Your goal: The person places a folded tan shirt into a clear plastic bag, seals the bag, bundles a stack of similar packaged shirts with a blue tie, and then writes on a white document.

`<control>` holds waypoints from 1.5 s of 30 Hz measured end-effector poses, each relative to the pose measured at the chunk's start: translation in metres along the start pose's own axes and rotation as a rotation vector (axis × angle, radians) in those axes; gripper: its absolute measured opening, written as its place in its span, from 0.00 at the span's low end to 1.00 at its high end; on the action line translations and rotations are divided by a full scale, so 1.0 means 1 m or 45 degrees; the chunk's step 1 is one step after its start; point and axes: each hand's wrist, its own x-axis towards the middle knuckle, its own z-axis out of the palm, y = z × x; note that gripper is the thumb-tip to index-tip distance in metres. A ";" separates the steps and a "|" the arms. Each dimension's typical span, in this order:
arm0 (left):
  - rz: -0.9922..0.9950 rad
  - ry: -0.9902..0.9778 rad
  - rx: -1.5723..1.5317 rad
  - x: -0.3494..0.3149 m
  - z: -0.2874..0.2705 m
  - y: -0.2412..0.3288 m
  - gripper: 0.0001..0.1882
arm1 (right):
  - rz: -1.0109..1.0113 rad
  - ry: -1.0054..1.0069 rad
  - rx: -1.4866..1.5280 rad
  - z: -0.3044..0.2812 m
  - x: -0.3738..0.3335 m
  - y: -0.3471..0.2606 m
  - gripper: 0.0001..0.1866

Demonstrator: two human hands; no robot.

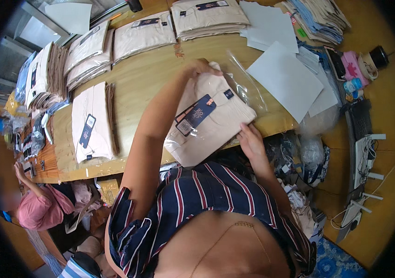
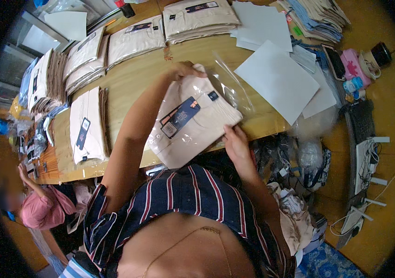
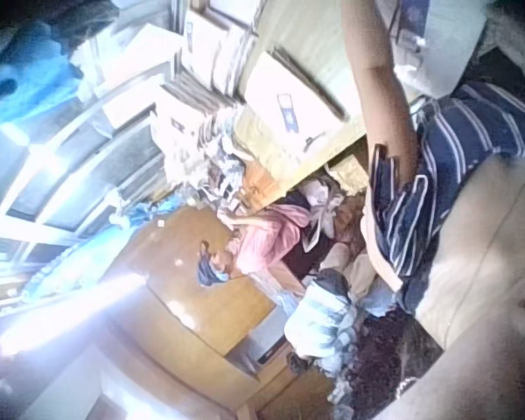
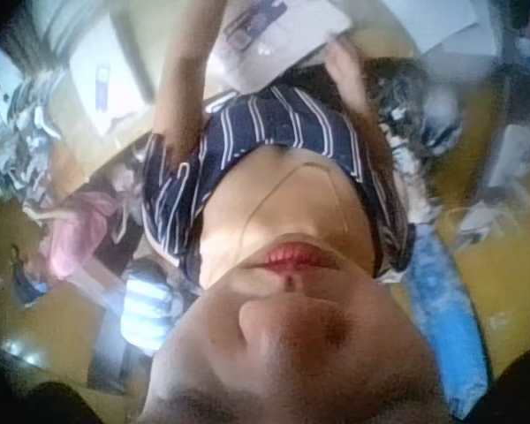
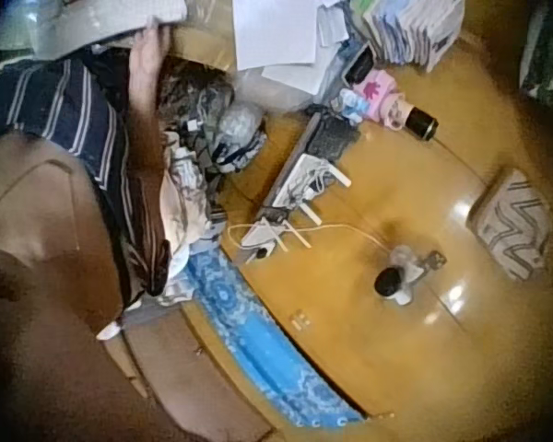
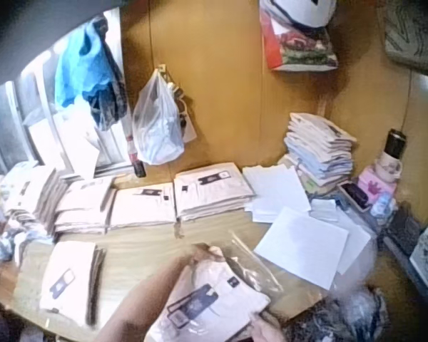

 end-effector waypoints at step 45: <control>-0.089 1.429 0.913 -0.137 0.078 -0.135 0.09 | -1.065 0.526 -2.757 0.055 0.093 -0.012 0.11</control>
